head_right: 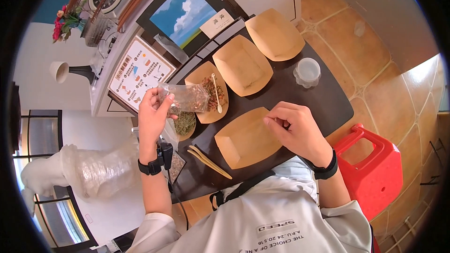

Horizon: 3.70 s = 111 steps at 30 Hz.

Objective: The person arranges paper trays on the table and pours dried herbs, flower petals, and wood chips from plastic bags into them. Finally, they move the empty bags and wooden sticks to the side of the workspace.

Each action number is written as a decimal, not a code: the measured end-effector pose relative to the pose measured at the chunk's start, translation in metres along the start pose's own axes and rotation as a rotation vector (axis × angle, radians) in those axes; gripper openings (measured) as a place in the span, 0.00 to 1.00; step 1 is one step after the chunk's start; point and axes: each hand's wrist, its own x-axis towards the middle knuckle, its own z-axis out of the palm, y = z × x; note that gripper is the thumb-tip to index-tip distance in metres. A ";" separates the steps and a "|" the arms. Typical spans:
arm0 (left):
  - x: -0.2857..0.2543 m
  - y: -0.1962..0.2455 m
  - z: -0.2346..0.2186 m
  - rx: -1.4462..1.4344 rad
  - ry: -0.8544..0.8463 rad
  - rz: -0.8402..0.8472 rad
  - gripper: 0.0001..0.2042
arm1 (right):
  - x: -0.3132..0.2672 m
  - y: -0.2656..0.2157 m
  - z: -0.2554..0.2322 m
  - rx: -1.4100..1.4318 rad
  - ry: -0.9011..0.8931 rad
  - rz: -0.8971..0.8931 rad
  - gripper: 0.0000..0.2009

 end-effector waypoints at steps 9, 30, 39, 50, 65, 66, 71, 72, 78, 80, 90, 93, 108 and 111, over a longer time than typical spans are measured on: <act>0.007 0.020 -0.001 -0.023 0.001 0.013 0.20 | 0.006 -0.004 0.003 -0.035 -0.029 -0.029 0.05; 0.009 0.000 -0.011 0.028 -0.048 0.001 0.27 | 0.088 0.012 0.118 -1.009 -0.293 -0.569 0.06; 0.010 0.000 -0.022 0.088 -0.089 -0.034 0.16 | 0.083 0.023 0.129 -0.938 -0.215 -0.466 0.07; 0.008 0.003 -0.024 0.103 -0.060 0.049 0.15 | 0.079 -0.001 0.121 -0.937 -0.190 -0.407 0.06; 0.005 0.030 -0.021 0.050 -0.064 0.073 0.15 | 0.057 -0.005 0.073 -0.516 -0.096 -0.308 0.06; 0.004 0.028 -0.023 0.033 -0.058 0.086 0.14 | 0.055 -0.003 0.074 -0.515 -0.095 -0.306 0.06; 0.001 0.003 -0.029 -0.044 -0.046 0.038 0.12 | 0.047 -0.004 0.076 -0.308 -0.008 -0.223 0.06; 0.000 -0.006 -0.029 -0.101 -0.052 0.011 0.12 | 0.047 -0.006 0.076 -0.307 -0.009 -0.224 0.06; -0.013 -0.034 -0.025 -0.236 -0.012 -0.014 0.11 | 0.043 -0.021 0.089 -0.110 0.172 -0.065 0.06; -0.015 -0.034 -0.022 -0.269 -0.014 -0.016 0.11 | 0.043 -0.026 0.100 0.003 0.265 -0.181 0.07; -0.027 -0.056 -0.024 -0.340 -0.023 0.012 0.10 | 0.041 -0.020 0.112 -0.148 0.185 -0.246 0.06; -0.052 -0.067 -0.035 -0.434 0.068 0.040 0.10 | 0.041 -0.026 0.098 -0.139 0.196 -0.112 0.06; -0.213 -0.142 -0.026 -1.039 0.174 -0.208 0.18 | 0.052 -0.011 0.106 -0.364 -0.134 -0.131 0.19; -0.246 -0.163 -0.021 -0.887 0.125 -0.318 0.19 | 0.056 -0.011 0.110 -0.501 -0.165 -0.252 0.19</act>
